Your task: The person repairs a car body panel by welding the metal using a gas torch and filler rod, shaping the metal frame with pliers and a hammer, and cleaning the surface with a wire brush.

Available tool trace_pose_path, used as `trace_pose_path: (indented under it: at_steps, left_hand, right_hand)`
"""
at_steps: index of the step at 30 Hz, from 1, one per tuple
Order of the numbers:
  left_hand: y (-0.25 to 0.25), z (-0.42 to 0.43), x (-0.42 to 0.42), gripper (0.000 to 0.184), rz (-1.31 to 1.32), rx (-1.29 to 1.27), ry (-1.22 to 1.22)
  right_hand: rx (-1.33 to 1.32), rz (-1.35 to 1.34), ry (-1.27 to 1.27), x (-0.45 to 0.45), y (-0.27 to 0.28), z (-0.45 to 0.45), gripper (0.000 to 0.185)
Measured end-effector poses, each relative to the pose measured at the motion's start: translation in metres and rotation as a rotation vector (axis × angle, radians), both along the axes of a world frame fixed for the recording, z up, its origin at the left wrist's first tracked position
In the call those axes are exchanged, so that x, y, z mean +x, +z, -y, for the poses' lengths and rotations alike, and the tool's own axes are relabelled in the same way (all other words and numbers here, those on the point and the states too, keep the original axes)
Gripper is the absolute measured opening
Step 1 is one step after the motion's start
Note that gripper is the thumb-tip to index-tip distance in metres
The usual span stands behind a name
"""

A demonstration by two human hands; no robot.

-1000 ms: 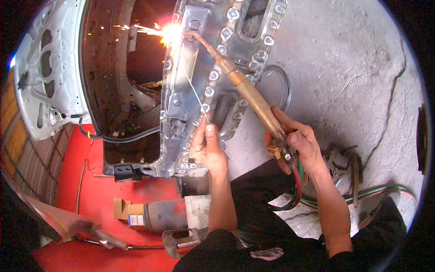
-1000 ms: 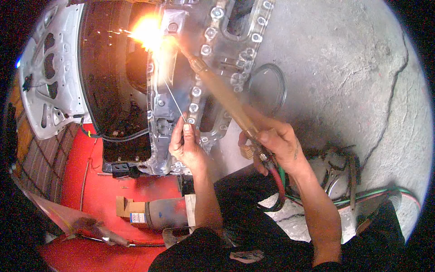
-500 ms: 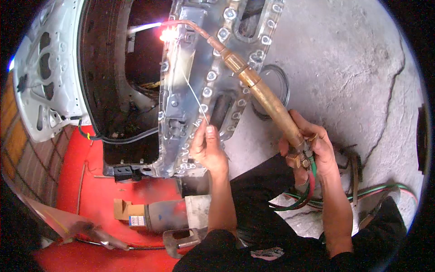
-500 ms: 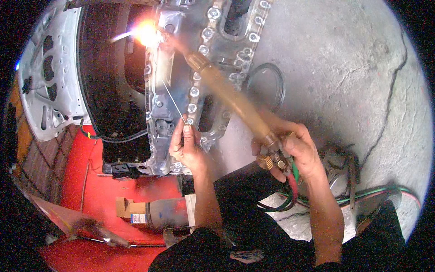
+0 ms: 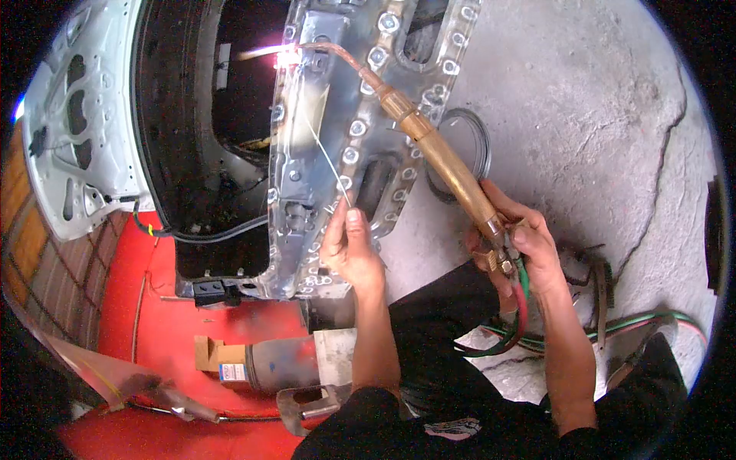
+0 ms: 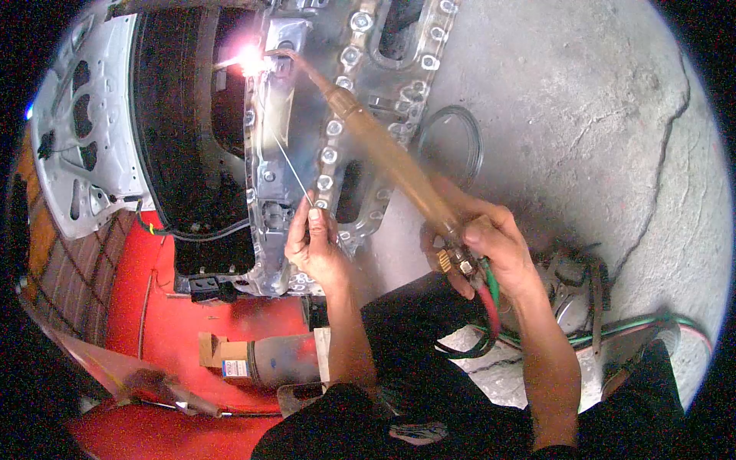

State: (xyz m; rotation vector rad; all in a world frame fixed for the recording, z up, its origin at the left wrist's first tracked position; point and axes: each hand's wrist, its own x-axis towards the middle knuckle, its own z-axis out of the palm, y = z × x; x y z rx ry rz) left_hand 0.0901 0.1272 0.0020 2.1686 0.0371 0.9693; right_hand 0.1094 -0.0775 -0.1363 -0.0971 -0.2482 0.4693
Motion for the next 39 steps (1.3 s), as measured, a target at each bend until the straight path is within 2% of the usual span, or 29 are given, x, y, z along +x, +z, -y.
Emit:
trace_pose_path:
  at_steps: [12,15,25,28,33,36,39]
  left_hand:
    - [0.004,-0.001,0.001,0.03,-0.044,0.016,0.004]
    - [0.001,0.002,0.007,0.028,0.016,0.033,0.013]
    - [0.002,0.005,0.007,0.028,0.032,0.041,0.017]
    - [0.005,0.004,0.002,0.03,-0.039,-0.028,-0.022]
    - [0.002,0.005,0.007,0.028,0.029,0.033,0.01]
    - [0.002,0.007,0.009,0.028,0.047,0.025,0.027]
    - [0.004,0.005,0.004,0.029,-0.001,-0.004,0.006]
  right_hand:
    - [-0.057,0.039,-0.021,0.002,0.011,-0.008,0.081]
    - [-0.089,0.053,0.023,0.004,0.011,-0.006,0.097]
    - [-0.105,0.052,0.03,0.003,0.016,-0.003,0.097]
    - [-0.099,0.058,0.023,0.004,0.017,-0.004,0.096]
    - [-0.103,0.057,0.017,0.003,0.015,-0.005,0.095]
    - [-0.072,0.044,-0.007,0.002,0.017,-0.005,0.074]
    - [-0.07,0.043,-0.004,0.002,0.017,-0.005,0.073]
